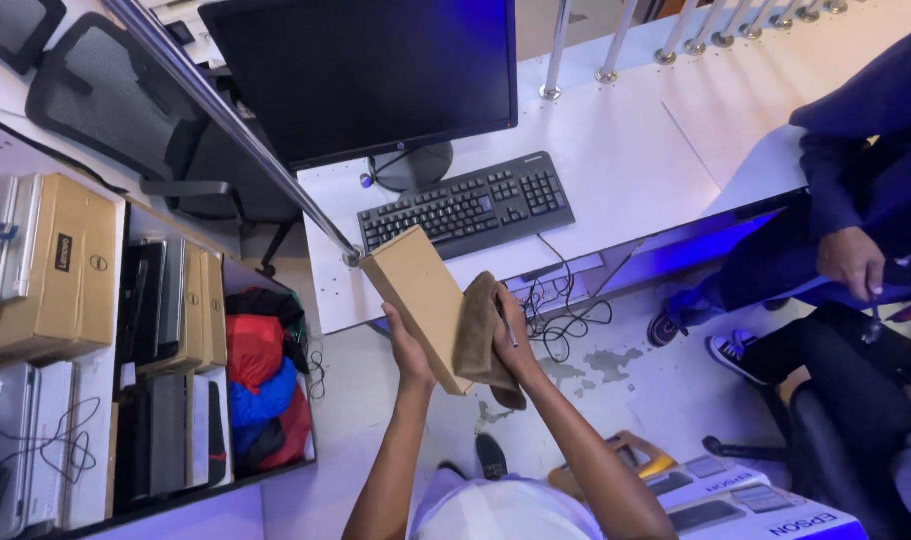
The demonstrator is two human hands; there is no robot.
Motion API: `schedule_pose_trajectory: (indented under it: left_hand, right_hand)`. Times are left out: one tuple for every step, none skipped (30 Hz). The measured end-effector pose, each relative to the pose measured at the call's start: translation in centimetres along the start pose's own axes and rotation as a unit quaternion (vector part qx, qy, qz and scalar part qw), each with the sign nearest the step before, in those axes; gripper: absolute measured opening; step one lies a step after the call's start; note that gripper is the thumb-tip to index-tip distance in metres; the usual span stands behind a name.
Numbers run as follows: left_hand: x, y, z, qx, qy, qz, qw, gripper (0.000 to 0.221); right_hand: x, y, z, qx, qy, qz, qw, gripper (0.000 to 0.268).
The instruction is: Unboxing a laptop battery, inspecting its physical condition, labeling it with a pen, and returning it to its protective packaging.
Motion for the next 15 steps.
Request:
schedule_pose_trajectory:
  left_hand:
    - [-0.1, 0.2, 0.2, 0.003, -0.003, 0.004, 1.000, 0.088]
    - [-0.1, 0.2, 0.3, 0.035, 0.009, -0.013, 0.999, 0.084]
    - [-0.1, 0.2, 0.4, 0.068, 0.021, -0.031, 0.997, 0.079]
    - [-0.6, 0.1, 0.2, 0.069, 0.025, -0.034, 0.997, 0.079]
    - [-0.9, 0.0, -0.1, 0.103, 0.033, -0.043, 0.993, 0.077]
    - [-1.0, -0.4, -0.6, 0.135, 0.035, -0.049, 0.989, 0.076]
    - [-1.1, -0.6, -0.8, 0.135, 0.035, -0.049, 0.989, 0.076]
    - [-1.4, -0.7, -0.8, 0.135, 0.047, -0.049, 0.989, 0.076]
    - [-1.7, -0.7, -0.8, 0.135, 0.059, -0.048, 0.988, 0.077]
    - [-1.8, -0.9, -0.9, 0.137, 0.060, -0.048, 0.988, 0.077]
    - [-2.0, -1.0, -1.0, 0.137, 0.075, -0.045, 0.987, 0.077]
    - [-1.9, -1.5, -1.4, 0.132, 0.087, -0.039, 0.987, 0.078]
    - [-1.8, -2.0, -1.8, 0.130, 0.083, -0.037, 0.987, 0.078]
    - [-1.8, -2.1, -2.0, 0.125, 0.094, -0.035, 0.987, 0.079]
    - [-1.8, -2.3, -2.3, 0.120, 0.105, -0.034, 0.987, 0.079]
  right_hand:
    - [0.2, -0.1, -0.4, 0.000, 0.003, -0.004, 1.000, 0.039]
    - [0.8, 0.0, -0.7, -0.017, 0.028, -0.027, 0.999, 0.045]
    - [1.3, 0.1, -1.0, -0.035, 0.052, -0.049, 0.997, 0.053]
    - [1.9, 0.2, -1.0, -0.035, 0.046, -0.050, 0.997, 0.053]
    - [2.4, 0.2, -1.0, -0.056, 0.064, -0.006, 0.996, 0.050]
    - [3.6, 0.3, -1.1, -0.076, 0.086, 0.038, 0.993, 0.047]
    - [4.7, 0.7, 1.9, -0.076, 0.087, 0.038, 0.993, 0.047]
    - [5.3, 1.0, 5.0, -0.091, 0.091, 0.061, 0.990, 0.049]
    - [6.0, 1.4, 8.2, -0.106, 0.094, 0.085, 0.986, 0.052]
    - [5.8, 1.4, 6.2, -0.106, 0.093, 0.083, 0.987, 0.052]
    - [5.6, 1.3, 4.4, -0.118, 0.106, 0.108, 0.981, 0.055]
    - [6.2, 1.3, 2.5, -0.130, 0.123, 0.136, 0.974, 0.057]
    - [6.0, 1.3, -0.9, -0.129, 0.128, 0.137, 0.974, 0.057]
    - [5.4, 1.1, -4.2, -0.105, 0.123, 0.139, 0.977, 0.050]
    - [4.8, 1.0, -7.5, -0.081, 0.118, 0.140, 0.980, 0.048]
Point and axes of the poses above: each hand's wrist, its own x-axis away from the middle knuckle, its own y-axis out of the palm, z = x × y, the point moved 1 cm from there along -x, towards the middle knuckle, and after that the axes turned 14 degrees about -y, right-handed, at the moved point
